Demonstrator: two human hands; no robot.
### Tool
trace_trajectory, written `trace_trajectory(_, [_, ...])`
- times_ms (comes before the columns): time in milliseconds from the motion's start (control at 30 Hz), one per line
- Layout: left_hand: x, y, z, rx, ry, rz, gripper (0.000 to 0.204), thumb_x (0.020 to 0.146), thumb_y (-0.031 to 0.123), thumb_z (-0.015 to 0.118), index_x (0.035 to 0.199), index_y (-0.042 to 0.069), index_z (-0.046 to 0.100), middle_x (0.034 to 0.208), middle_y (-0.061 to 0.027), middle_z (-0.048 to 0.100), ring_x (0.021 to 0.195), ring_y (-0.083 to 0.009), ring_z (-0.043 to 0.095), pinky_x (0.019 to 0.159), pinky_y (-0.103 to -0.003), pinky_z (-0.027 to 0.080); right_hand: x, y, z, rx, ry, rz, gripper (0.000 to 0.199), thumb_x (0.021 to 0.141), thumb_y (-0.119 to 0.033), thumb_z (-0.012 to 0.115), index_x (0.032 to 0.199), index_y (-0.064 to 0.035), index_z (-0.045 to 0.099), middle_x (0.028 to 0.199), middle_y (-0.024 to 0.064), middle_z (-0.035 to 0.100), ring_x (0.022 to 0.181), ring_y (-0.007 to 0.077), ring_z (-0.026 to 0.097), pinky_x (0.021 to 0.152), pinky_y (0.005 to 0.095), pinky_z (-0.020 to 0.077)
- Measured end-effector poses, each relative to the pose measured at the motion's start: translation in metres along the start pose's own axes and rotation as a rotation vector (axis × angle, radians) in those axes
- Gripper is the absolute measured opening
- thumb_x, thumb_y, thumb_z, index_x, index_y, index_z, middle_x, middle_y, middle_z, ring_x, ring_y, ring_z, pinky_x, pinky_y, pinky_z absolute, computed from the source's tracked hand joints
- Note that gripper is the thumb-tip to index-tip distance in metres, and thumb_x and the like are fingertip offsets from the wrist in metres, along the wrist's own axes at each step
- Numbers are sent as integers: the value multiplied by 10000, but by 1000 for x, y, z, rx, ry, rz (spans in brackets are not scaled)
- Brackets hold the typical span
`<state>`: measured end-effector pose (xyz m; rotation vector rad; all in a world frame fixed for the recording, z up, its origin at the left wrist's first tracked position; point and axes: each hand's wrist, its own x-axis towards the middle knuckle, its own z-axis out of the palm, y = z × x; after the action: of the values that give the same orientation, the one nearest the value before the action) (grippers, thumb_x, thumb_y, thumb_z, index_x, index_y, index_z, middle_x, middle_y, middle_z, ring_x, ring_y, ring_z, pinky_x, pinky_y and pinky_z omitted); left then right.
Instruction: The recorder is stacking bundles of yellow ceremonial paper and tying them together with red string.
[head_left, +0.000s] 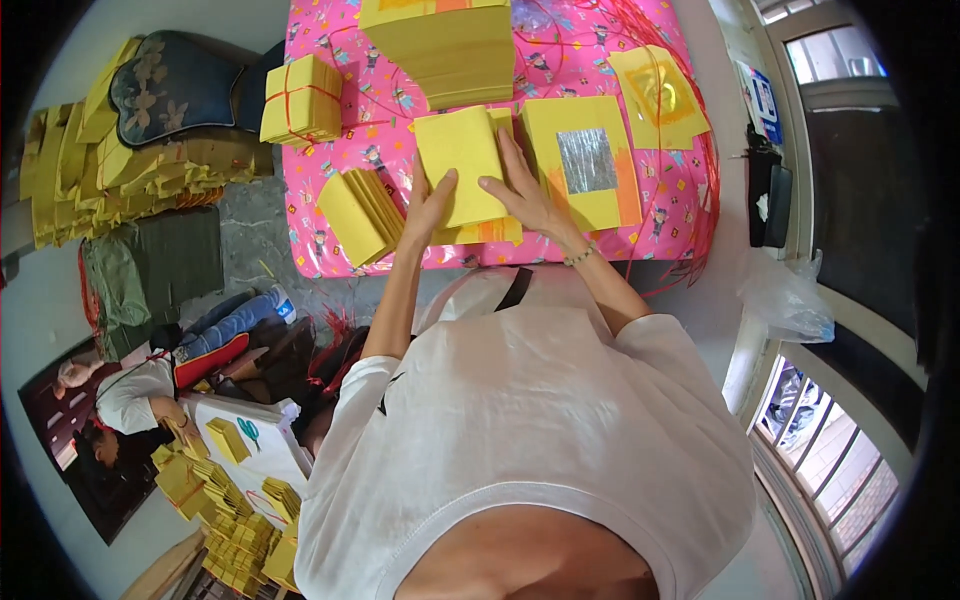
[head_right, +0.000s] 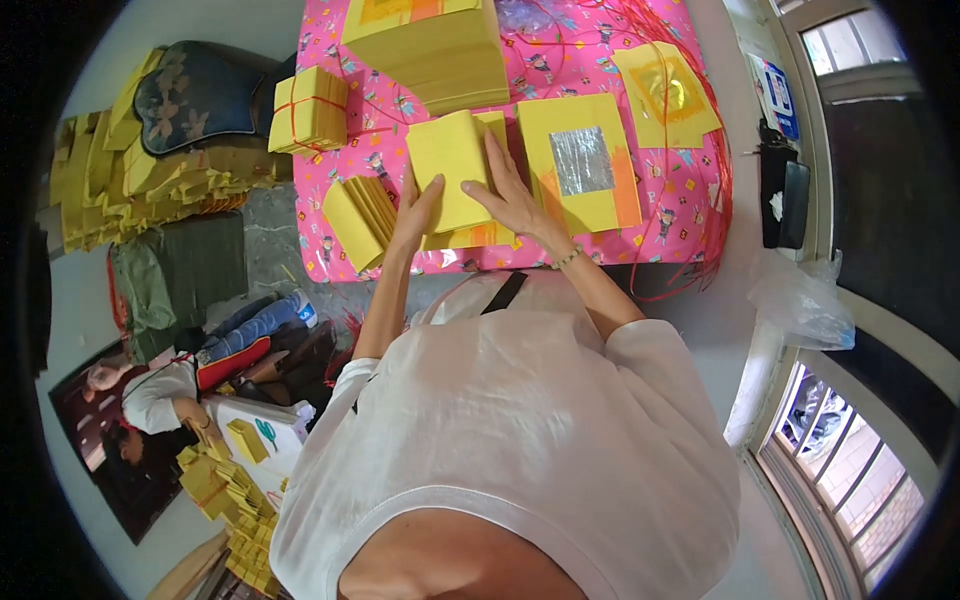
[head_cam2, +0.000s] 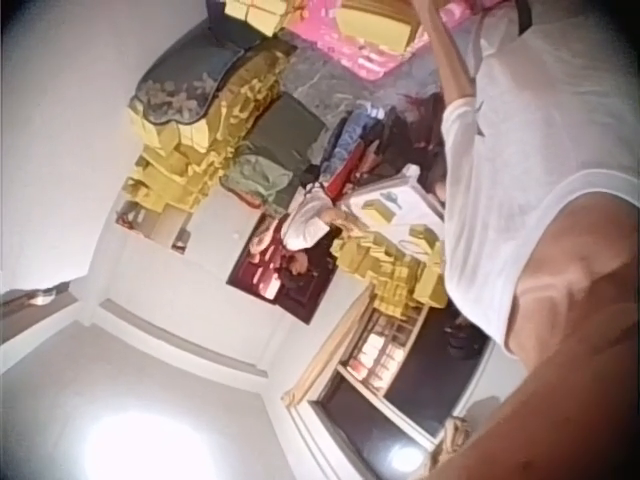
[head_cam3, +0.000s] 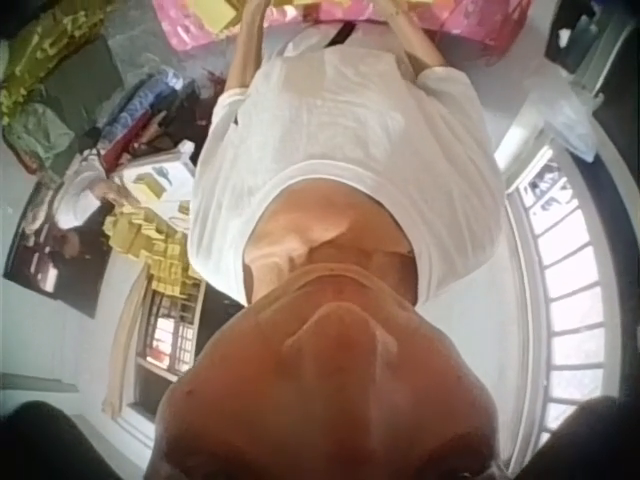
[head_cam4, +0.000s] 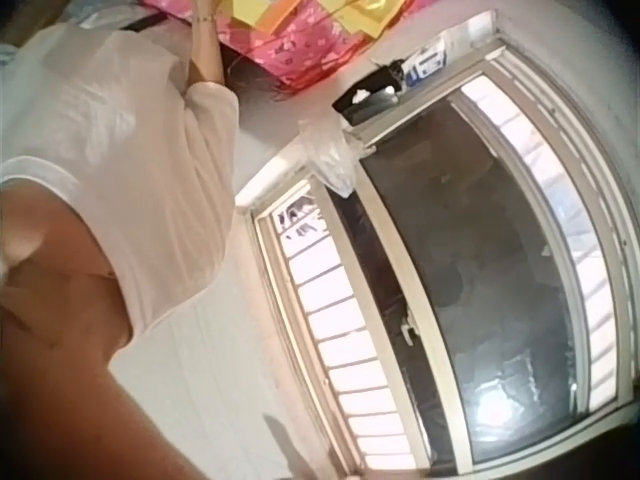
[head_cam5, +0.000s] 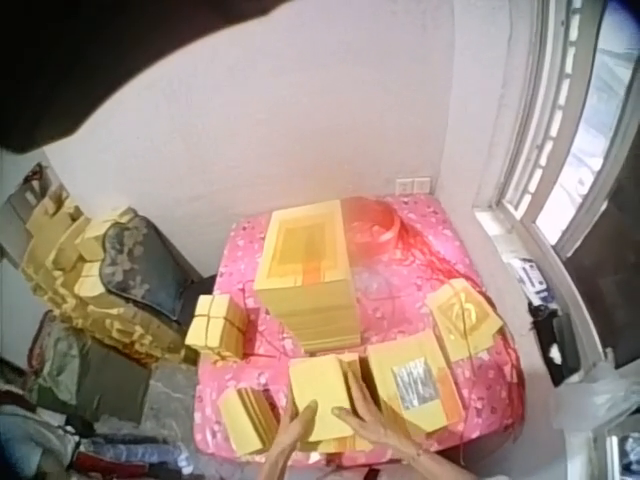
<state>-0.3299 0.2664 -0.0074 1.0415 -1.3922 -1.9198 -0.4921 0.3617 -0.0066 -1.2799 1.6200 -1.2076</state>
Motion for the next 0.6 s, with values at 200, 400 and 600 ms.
trace_trajectory(200, [-2, 0, -28, 12, 40, -22, 853, 892, 253, 602, 1476, 35, 20, 1479, -173, 238, 1327, -244, 309, 1072, -329, 273, -28, -6, -79, -164, 141, -114, 471, 878, -214, 613, 1290, -30, 477, 1309, 164, 474, 1230, 310, 442, 1029, 378, 345])
trace_trajectory(400, [-22, 48, 5, 798, 337, 565, 668, 766, 216, 704, 1333, 32, 403, 1249, -220, 428, 1173, -378, 408, 1006, -470, 323, -87, 36, -149, -649, 278, -182, 346, 854, -155, 631, 1171, -36, 557, 1140, 152, 574, 1058, 319, 539, 903, 378, 445])
trace_trajectory(600, [-42, 55, 74, 752, -343, 751, 495, 708, 127, 724, 1160, 44, 539, 1074, -134, 544, 1025, -309, 517, 865, -389, 436, -121, 71, -146, -385, 420, 157, 400, 832, -146, 646, 1203, -44, 535, 1074, 133, 619, 961, 278, 610, 819, 362, 494])
